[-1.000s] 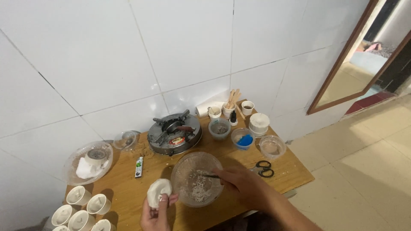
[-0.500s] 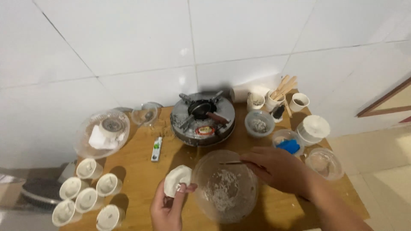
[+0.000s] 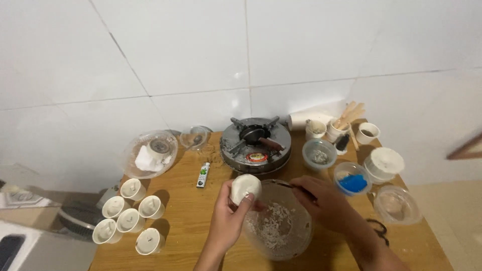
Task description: Carving and shaping the base of a wax candle using a small metal tool over a bowl to collect shavings.
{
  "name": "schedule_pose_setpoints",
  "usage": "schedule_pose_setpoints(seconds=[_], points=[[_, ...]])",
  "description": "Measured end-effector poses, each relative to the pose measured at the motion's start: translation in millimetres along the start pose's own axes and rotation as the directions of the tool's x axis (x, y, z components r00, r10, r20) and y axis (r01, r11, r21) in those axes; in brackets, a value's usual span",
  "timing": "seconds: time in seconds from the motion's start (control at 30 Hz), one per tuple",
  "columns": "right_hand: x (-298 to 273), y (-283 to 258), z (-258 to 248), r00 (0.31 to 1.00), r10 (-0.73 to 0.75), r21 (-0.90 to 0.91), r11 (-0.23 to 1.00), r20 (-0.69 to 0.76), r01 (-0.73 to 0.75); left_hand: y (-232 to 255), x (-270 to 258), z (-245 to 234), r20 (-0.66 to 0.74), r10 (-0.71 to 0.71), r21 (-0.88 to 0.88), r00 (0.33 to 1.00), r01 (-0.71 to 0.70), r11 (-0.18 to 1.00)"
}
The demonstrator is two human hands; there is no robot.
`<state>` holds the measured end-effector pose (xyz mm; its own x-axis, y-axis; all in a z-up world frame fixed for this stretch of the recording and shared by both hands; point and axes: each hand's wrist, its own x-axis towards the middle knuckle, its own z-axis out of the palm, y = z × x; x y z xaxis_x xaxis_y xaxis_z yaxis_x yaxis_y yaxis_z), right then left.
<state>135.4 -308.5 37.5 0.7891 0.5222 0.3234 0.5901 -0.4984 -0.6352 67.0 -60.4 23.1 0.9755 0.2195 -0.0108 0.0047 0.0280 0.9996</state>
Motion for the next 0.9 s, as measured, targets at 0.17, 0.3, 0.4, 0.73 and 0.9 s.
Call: schedule_pose_setpoints(seconds=[0.17, 0.3, 0.4, 0.73, 0.9], points=[[12, 2, 0, 0.998, -0.041, 0.026, 0.999, -0.044, 0.043, 20, 5, 5, 0.08, -0.09, 0.025, 0.993, 0.088, 0.996], [14, 3, -6, 0.988, 0.041, 0.099, 0.995, -0.151, -0.026, 43, 2, 18, 0.117, -0.163, 0.09, 0.98, 0.153, 0.984], [7, 4, -2, 0.984, 0.035, 0.143, 0.99, -0.175, -0.01, 33, -2, 24, 0.191, -0.018, 0.19, 0.981, -0.019, 0.982], [10, -1, 7, 0.995, 0.014, 0.286, 0.957, 0.102, -0.043, 31, -20, 25, 0.3, 0.288, 0.38, 0.91, -0.391, 0.839], [-3, 23, 18, 1.0, 0.012, 0.202, 0.979, 0.023, -0.017, 65, -42, 15, 0.43, 0.216, 0.488, 0.876, -0.427, 0.762]])
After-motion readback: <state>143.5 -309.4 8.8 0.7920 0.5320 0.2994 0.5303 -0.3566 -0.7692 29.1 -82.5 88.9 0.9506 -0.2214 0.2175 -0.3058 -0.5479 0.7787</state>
